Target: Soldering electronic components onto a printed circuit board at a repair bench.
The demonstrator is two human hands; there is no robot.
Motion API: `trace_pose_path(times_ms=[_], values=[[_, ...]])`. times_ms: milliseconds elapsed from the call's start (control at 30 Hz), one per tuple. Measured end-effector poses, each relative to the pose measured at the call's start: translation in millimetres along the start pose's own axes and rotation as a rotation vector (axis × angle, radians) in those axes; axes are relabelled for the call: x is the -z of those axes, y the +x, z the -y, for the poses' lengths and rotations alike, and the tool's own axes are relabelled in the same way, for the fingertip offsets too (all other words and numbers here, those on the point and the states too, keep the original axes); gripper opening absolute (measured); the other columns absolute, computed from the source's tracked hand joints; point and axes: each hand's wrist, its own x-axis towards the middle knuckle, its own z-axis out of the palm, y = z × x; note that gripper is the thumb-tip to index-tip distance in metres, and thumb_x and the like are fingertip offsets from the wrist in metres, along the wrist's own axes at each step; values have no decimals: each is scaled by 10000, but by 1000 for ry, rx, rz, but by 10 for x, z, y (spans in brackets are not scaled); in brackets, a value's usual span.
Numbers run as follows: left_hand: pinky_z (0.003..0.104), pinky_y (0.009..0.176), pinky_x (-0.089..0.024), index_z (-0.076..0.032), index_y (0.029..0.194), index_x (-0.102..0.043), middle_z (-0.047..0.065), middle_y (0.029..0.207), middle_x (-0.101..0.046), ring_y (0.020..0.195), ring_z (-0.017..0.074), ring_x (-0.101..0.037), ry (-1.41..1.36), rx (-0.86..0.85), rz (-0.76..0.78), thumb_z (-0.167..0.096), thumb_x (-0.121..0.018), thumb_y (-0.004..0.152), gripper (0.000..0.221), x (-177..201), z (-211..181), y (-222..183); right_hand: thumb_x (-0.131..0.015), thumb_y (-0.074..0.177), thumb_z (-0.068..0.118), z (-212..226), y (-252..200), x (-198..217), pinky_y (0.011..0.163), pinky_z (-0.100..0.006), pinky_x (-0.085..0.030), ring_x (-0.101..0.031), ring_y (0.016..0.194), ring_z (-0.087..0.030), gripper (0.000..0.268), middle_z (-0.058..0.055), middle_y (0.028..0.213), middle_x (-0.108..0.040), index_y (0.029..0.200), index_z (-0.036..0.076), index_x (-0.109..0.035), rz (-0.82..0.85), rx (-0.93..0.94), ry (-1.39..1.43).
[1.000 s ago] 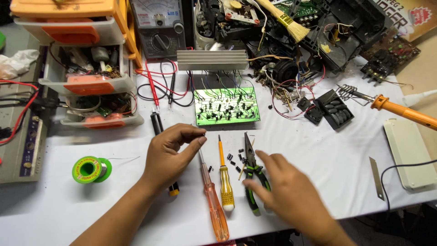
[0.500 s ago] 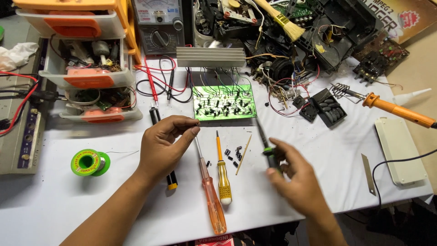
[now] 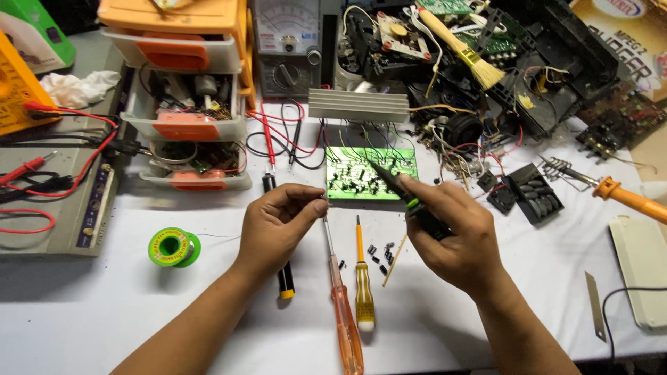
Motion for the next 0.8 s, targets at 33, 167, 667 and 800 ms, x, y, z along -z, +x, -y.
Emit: trace_pose_path(times_ms=[33, 167, 667, 800], values=[[197, 665, -531, -14, 877, -641, 72, 736, -658, 684, 112, -625, 1, -5, -5, -55, -664, 751, 134, 7, 25, 12, -583, 753, 12, -63, 12, -79, 553, -244, -369, -438, 592, -149, 433, -53, 751, -521, 1179, 86, -551, 0, 7, 2], [226, 565, -514, 34, 888, -663, 137, 701, -672, 667, 115, -611, -3, -58, -21, -11, -685, 739, 157, -1, 115, 31, -603, 598, -78, -263, 28, -262, 610, -352, -510, -615, 660, -277, 428, -64, 623, -562, 1001, 46, -678, -175, 303, -34], [270, 633, -555, 50, 855, -667, 167, 779, -681, 736, 167, -651, 3, -163, 70, 56, -683, 708, 149, -11, 123, -9, -650, 694, 45, -411, -37, -250, 635, -400, -487, -618, 736, -298, 302, -12, 576, -403, 970, 163, -686, -201, 546, -304], [276, 643, -555, 50, 855, -665, 167, 783, -678, 751, 164, -645, -3, -187, 94, 57, -682, 711, 145, -1, 115, -16, -653, 703, 55, -414, -57, -239, 611, -403, -478, -612, 721, -299, 306, -8, 570, -391, 987, 166, -678, -186, 547, -294]])
